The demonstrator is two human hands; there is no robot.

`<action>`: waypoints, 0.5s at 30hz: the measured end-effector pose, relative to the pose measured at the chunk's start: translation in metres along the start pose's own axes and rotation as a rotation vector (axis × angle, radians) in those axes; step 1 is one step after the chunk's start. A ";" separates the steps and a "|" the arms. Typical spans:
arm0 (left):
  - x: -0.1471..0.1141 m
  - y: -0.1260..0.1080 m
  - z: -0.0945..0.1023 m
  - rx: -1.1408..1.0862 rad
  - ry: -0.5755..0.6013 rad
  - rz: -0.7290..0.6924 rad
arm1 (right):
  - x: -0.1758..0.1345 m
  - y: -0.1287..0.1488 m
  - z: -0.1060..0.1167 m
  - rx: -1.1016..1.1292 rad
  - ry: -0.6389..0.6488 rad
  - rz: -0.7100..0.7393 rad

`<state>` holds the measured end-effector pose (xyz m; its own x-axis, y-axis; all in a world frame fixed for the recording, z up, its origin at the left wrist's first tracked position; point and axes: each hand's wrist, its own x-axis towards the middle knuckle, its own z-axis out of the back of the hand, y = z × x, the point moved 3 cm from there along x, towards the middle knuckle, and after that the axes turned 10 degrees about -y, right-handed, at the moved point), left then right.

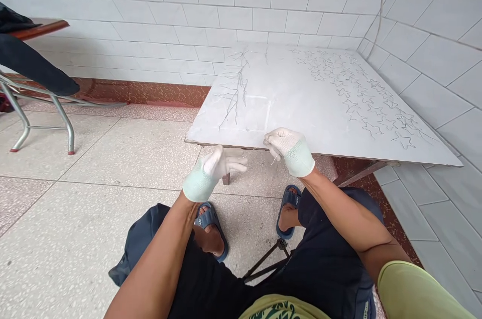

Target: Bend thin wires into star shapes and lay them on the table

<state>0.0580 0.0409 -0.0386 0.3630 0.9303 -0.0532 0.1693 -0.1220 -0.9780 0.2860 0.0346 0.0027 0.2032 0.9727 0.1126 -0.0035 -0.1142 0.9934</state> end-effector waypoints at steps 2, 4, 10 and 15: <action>0.000 -0.004 0.000 0.208 -0.172 -0.139 | -0.001 0.000 -0.002 -0.072 -0.001 0.001; -0.004 -0.008 -0.005 0.514 -0.291 -0.247 | -0.002 -0.002 -0.005 -0.140 0.003 0.006; -0.013 -0.005 -0.016 1.070 -0.320 -0.483 | -0.003 -0.007 -0.011 -0.208 -0.002 0.045; -0.017 0.011 -0.011 0.969 -0.289 -0.441 | -0.005 -0.009 -0.012 -0.247 -0.014 0.062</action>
<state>0.0635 0.0197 -0.0462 0.1984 0.8865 0.4180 -0.6048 0.4463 -0.6596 0.2735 0.0334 -0.0064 0.2088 0.9623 0.1746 -0.2553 -0.1187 0.9596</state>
